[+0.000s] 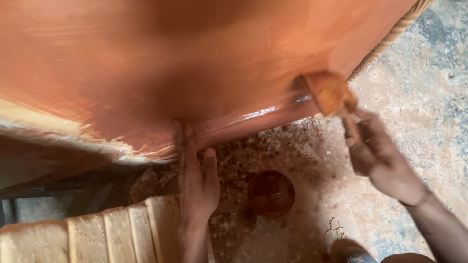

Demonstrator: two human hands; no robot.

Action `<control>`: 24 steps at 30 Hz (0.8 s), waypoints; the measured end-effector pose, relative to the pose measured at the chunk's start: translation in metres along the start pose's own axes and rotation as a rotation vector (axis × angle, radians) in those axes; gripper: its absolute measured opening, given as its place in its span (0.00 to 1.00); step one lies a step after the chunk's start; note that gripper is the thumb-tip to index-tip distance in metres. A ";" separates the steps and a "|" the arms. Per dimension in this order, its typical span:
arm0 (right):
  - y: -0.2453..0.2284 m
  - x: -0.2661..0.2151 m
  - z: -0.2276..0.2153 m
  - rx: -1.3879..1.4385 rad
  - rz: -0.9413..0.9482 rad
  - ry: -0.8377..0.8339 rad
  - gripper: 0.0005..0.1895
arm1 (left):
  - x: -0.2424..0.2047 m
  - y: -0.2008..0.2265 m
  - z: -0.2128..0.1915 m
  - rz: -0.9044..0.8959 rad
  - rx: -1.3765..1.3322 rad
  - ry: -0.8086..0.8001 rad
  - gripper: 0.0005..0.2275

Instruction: The person uses a brush to apply reddish-brown paint to the underside and edges of a large wooden furniture piece. They repeatedly dip the brush into a small container and cover the surface with smooth strokes.

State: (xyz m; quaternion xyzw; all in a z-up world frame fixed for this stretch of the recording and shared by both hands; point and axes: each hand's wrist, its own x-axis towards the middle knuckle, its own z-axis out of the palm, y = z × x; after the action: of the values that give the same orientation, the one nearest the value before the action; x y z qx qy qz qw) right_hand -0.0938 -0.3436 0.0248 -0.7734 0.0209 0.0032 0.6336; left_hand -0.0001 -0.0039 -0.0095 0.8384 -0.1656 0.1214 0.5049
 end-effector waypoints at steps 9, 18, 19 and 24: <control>-0.023 0.005 0.072 -0.122 -0.384 0.081 0.32 | -0.004 -0.013 -0.007 -0.084 -0.040 0.007 0.26; 0.052 0.014 0.134 -0.139 -0.002 -0.124 0.22 | -0.007 -0.021 -0.014 -0.013 -0.127 0.097 0.26; 0.044 0.018 0.129 0.033 0.393 -0.210 0.25 | -0.007 -0.022 -0.014 -0.037 -0.136 0.099 0.26; -0.029 0.035 0.101 0.257 -0.040 -0.353 0.16 | -0.008 -0.022 -0.008 -0.094 -0.117 0.087 0.26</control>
State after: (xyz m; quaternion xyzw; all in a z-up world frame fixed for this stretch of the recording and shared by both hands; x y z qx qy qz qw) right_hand -0.0555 -0.2402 0.0321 -0.6739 -0.1056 0.1234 0.7208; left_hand 0.0018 0.0140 -0.0267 0.8082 -0.1110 0.1240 0.5649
